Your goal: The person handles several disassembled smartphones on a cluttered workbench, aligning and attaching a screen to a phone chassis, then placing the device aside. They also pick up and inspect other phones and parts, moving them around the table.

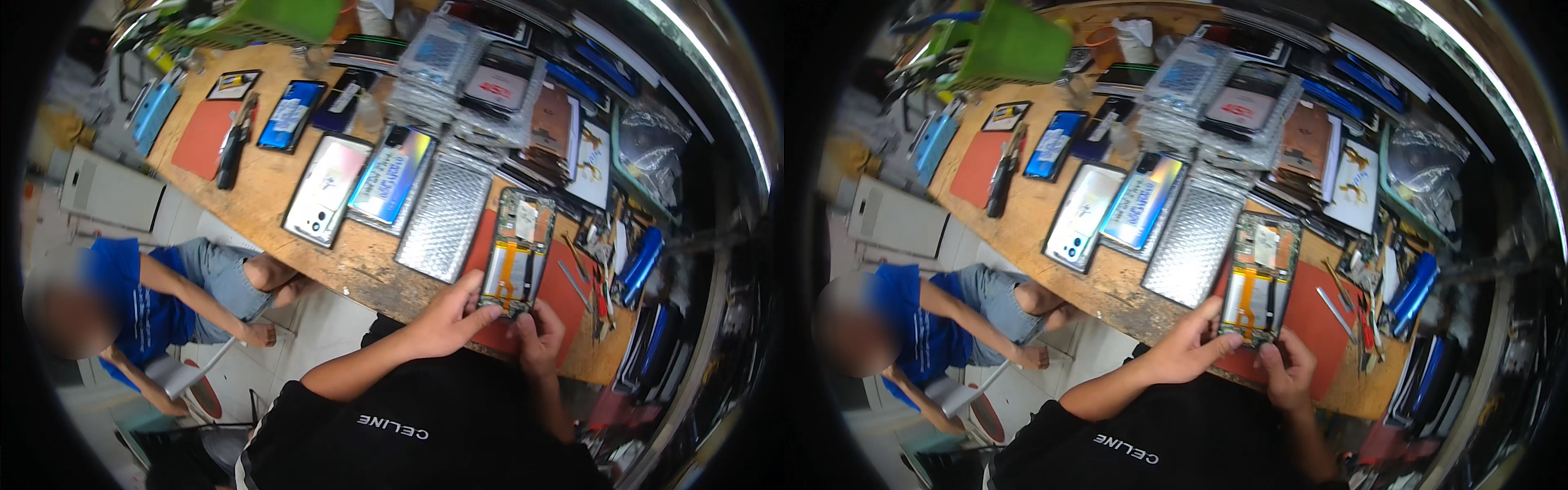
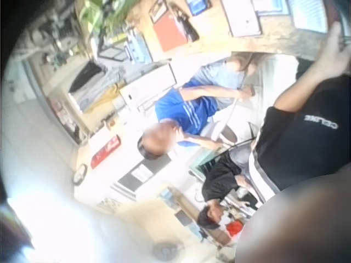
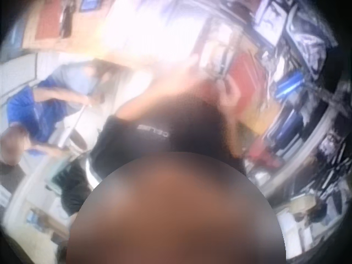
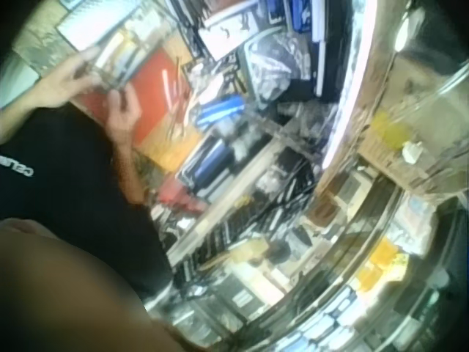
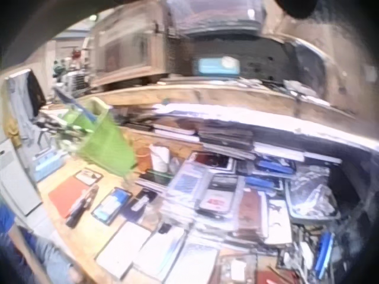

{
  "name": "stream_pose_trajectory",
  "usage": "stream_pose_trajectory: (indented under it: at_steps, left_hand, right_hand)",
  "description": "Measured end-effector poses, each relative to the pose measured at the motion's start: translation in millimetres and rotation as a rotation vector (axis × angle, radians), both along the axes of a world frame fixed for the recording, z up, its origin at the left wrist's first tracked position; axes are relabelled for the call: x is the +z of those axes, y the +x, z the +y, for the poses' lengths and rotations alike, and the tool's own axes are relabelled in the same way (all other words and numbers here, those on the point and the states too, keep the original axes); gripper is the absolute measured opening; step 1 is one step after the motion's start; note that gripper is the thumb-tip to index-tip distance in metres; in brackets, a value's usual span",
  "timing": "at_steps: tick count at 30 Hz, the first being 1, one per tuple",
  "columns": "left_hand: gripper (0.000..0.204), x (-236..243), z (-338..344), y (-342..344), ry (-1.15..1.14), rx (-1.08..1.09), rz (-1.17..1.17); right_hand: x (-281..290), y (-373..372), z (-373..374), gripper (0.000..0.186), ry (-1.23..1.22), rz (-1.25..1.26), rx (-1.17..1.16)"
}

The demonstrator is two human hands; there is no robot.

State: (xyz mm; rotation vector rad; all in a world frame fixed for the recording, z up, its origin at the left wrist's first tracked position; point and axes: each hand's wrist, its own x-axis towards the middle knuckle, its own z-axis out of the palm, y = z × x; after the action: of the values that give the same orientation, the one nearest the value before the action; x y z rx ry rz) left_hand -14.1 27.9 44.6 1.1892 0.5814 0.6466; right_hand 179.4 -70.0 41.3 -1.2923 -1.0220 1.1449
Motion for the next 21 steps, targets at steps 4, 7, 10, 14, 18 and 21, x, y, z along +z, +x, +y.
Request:
stream_pose_trajectory:
  at_steps: [4, 7, 10, 14, 18, 21]
  left_hand:
    - [0.027, -4.4, -2.2, 2.6, 0.251, 0.074, 0.184]
    - [0.033, 5.2, -5.9, 5.1, 0.172, -0.102, 0.226]
    - [0.032, 22.9, -4.4, 4.5, 0.378, 0.007, 0.314]
    - [0.039, 33.5, 23.4, -11.5, 0.857, 0.409, 0.709]
    - [0.061, 23.5, 47.7, -14.8, 0.987, 0.49, 1.096]
    - [0.076, 20.5, 53.2, -13.0, 0.968, 0.438, 1.128]
  right_hand:
    - [1.9, -0.3, 5.9, 0.038, 0.104, 0.008, -0.058]
    - [0.8, 5.8, 6.3, 0.035, 0.093, 0.127, -0.151]
    - [-1.3, 19.9, 4.1, 0.028, 0.014, 0.357, -0.184]
    - [-3.8, 34.4, -1.9, 0.024, -0.003, 0.125, -0.206]
    - [-8.8, 35.4, -4.7, 0.02, -0.071, 0.067, -0.171]
    - [-14.0, 33.5, -5.0, 0.02, -0.039, -0.038, -0.15]
